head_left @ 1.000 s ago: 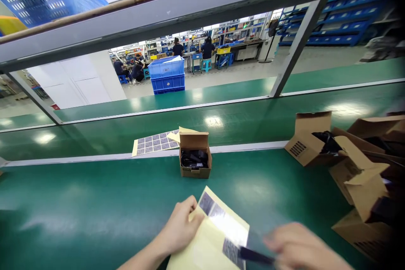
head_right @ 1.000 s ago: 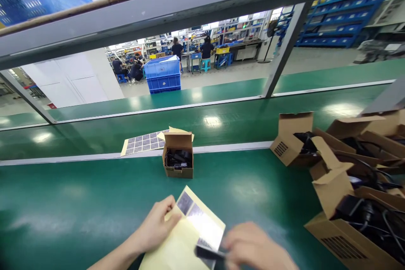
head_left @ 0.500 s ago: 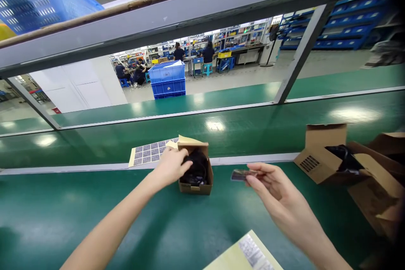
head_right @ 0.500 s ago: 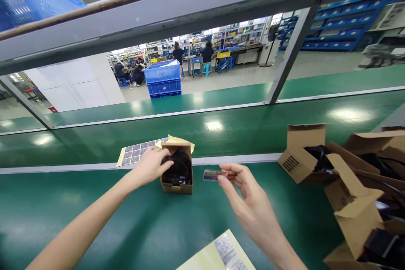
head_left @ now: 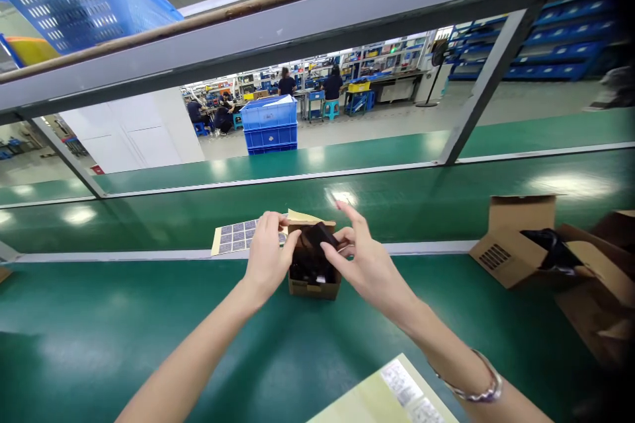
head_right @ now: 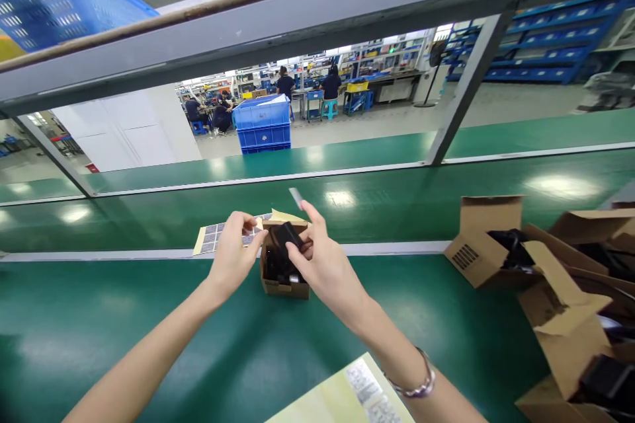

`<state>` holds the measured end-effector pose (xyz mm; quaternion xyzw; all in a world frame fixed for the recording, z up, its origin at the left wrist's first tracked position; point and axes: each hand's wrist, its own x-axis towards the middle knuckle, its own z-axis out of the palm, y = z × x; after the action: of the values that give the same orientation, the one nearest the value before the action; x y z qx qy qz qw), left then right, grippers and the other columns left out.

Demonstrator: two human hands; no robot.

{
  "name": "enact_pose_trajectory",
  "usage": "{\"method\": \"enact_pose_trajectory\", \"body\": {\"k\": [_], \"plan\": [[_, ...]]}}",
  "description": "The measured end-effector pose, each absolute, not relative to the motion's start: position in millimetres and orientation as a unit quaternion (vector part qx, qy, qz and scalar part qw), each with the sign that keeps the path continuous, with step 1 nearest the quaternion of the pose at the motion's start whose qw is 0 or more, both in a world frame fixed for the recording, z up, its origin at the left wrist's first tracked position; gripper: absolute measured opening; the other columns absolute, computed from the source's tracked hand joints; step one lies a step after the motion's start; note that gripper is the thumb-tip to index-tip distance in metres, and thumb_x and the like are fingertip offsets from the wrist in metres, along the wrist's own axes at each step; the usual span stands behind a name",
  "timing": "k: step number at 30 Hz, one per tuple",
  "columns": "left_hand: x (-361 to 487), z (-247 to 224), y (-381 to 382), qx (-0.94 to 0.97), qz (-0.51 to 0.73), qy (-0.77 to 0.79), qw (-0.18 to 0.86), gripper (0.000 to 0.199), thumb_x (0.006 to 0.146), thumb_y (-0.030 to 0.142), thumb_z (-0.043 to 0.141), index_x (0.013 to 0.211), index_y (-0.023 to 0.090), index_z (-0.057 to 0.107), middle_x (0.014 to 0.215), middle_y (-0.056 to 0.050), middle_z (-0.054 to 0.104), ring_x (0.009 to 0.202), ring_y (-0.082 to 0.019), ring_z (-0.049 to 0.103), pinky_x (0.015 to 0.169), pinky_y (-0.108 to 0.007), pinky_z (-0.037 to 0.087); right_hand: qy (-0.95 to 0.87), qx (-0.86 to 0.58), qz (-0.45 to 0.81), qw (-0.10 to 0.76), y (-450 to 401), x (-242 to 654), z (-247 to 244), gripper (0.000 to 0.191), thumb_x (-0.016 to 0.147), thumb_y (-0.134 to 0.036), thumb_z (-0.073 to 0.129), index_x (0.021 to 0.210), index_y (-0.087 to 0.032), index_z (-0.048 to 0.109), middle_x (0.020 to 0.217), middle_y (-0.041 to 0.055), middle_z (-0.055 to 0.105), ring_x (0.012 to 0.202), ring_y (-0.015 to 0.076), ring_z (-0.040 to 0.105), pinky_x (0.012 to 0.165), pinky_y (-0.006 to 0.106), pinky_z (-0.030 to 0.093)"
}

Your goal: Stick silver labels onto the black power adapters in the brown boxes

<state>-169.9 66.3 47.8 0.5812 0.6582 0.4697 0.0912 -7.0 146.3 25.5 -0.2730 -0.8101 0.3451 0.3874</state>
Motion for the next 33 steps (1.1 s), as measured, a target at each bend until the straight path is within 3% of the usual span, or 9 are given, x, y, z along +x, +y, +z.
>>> {"method": "enact_pose_trajectory", "body": {"k": [4,8,12,18,21,23,25,30,33], "plan": [[-147.4,28.0,53.3,0.512,0.470,0.648,0.311,0.032,0.096,0.047,0.049,0.102,0.017,0.056,0.103,-0.011,0.067,0.095,-0.024,0.064,0.086,-0.038,0.049,-0.791,-0.283,0.316,0.442,111.6,-6.8,1.9,0.071,0.098,-0.037,0.052,0.156,-0.017,0.017,0.098,0.0076,0.073,0.074,0.0190,0.075,0.067,0.031,0.063],[-156.4,38.5,50.0,0.506,0.435,0.576,0.473,0.039,0.091,0.044,0.056,0.115,0.013,0.054,0.100,-0.011,0.068,0.084,-0.022,0.066,0.075,-0.033,0.051,-0.850,-0.206,0.244,0.418,104.1,8.2,-1.5,0.077,0.097,-0.033,0.056,0.158,-0.022,0.011,0.113,0.0106,0.072,0.088,0.0197,0.076,0.076,0.033,0.064],[-181.8,68.5,55.1,0.672,0.297,0.586,0.342,0.039,0.077,0.025,0.066,0.115,0.016,0.061,0.097,-0.005,0.068,0.081,-0.021,0.063,0.070,-0.029,0.047,-0.911,-0.109,0.119,0.380,138.5,13.6,24.2,0.093,0.091,-0.033,0.067,0.159,-0.028,0.004,0.145,0.0167,0.053,0.128,0.0299,0.058,0.098,0.050,0.054],[-194.7,74.5,56.9,0.722,0.311,0.584,0.203,0.039,0.080,0.024,0.068,0.118,0.017,0.059,0.107,-0.007,0.066,0.089,-0.020,0.061,0.073,-0.028,0.047,-0.918,-0.117,0.240,0.294,172.9,6.5,35.5,0.089,0.094,-0.035,0.062,0.159,-0.025,0.002,0.120,0.0097,0.068,0.103,0.0220,0.069,0.091,0.040,0.057],[-191.9,60.7,51.3,0.710,0.363,0.578,0.173,0.044,0.079,0.017,0.068,0.122,0.018,0.058,0.116,-0.008,0.065,0.093,-0.020,0.061,0.081,-0.031,0.049,-0.868,-0.181,0.261,0.381,172.1,19.2,37.8,0.069,0.093,-0.042,0.062,0.152,-0.026,0.031,0.121,0.0097,0.063,0.102,0.0221,0.066,0.093,0.041,0.056],[-186.9,49.7,45.4,0.684,0.402,0.582,0.176,0.048,0.078,0.015,0.069,0.124,0.018,0.055,0.115,-0.008,0.064,0.093,-0.019,0.061,0.082,-0.031,0.050,-0.810,-0.230,0.277,0.464,166.8,31.5,43.7,0.039,0.092,-0.044,0.062,0.127,-0.027,0.059,0.123,0.0093,0.058,0.106,0.0226,0.063,0.092,0.038,0.055],[-179.7,39.0,39.0,0.661,0.435,0.582,0.189,0.048,0.077,0.014,0.070,0.123,0.019,0.054,0.110,-0.006,0.065,0.092,-0.019,0.062,0.082,-0.030,0.051,-0.762,-0.251,0.336,0.494,157.1,40.7,49.8,0.022,0.090,-0.046,0.064,0.100,-0.027,0.067,0.116,0.0070,0.058,0.104,0.0216,0.062,0.084,0.031,0.056],[-160.3,18.7,27.0,0.625,0.500,0.561,0.210,0.040,0.078,0.016,0.073,0.115,0.020,0.057,0.107,-0.004,0.068,0.093,-0.017,0.066,0.085,-0.029,0.053,-0.719,-0.278,0.531,0.352,125.4,34.5,47.7,0.030,0.086,-0.053,0.067,0.089,-0.023,0.066,0.081,0.0015,0.063,0.067,0.0140,0.060,0.062,0.025,0.053],[-154.6,12.0,23.9,0.618,0.513,0.555,0.216,0.042,0.078,0.015,0.073,0.116,0.021,0.056,0.107,-0.003,0.069,0.091,-0.016,0.067,0.084,-0.028,0.055,-0.705,-0.289,0.574,0.299,113.9,23.1,39.1,0.037,0.084,-0.057,0.066,0.085,-0.020,0.065,0.078,0.0015,0.063,0.065,0.0136,0.059,0.062,0.026,0.052]]}}
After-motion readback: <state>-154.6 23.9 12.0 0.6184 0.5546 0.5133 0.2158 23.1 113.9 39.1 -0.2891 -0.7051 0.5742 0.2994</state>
